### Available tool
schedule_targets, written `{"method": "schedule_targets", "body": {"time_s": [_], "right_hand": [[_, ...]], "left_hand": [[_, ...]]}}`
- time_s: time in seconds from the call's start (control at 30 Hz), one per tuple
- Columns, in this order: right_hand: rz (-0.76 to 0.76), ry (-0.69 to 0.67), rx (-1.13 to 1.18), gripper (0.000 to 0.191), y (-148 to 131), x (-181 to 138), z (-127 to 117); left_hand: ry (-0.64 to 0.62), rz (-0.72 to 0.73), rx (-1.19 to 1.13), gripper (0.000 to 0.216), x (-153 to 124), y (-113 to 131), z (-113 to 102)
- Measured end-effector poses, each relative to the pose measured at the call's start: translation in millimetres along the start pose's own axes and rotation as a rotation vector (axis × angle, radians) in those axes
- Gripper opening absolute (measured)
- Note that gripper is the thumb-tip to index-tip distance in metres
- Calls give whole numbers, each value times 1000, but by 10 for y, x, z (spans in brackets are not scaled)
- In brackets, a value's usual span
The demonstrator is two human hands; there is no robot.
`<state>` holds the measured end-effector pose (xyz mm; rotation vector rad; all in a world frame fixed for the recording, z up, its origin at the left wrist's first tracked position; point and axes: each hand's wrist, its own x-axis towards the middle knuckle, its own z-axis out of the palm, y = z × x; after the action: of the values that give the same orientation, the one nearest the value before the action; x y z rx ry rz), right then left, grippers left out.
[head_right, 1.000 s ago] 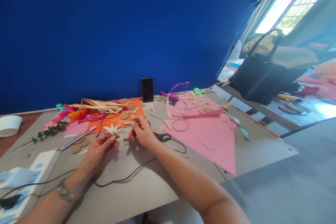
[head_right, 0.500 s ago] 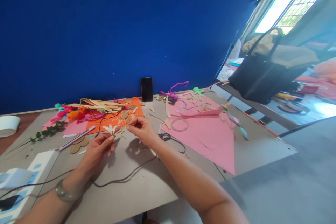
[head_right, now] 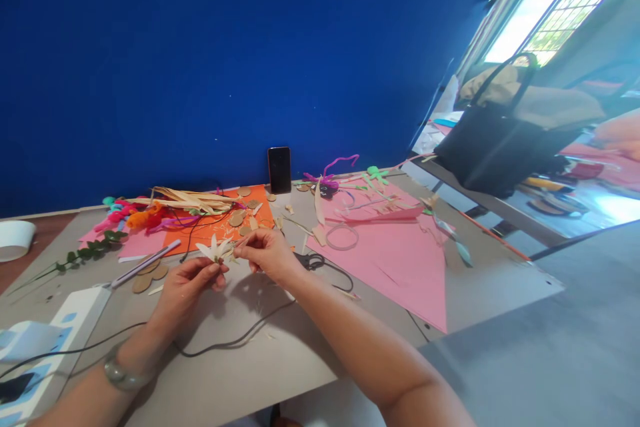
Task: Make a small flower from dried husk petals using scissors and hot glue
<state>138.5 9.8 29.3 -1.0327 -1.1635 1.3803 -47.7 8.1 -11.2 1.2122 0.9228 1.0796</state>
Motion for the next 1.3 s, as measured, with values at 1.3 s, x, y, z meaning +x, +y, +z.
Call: {"method": "schedule_targets", "body": {"time_s": [1.3], "right_hand": [[69,47,71,37,48,-10,37]], "left_hand": [[55,-20,-109,22,-11,32,44]]}}
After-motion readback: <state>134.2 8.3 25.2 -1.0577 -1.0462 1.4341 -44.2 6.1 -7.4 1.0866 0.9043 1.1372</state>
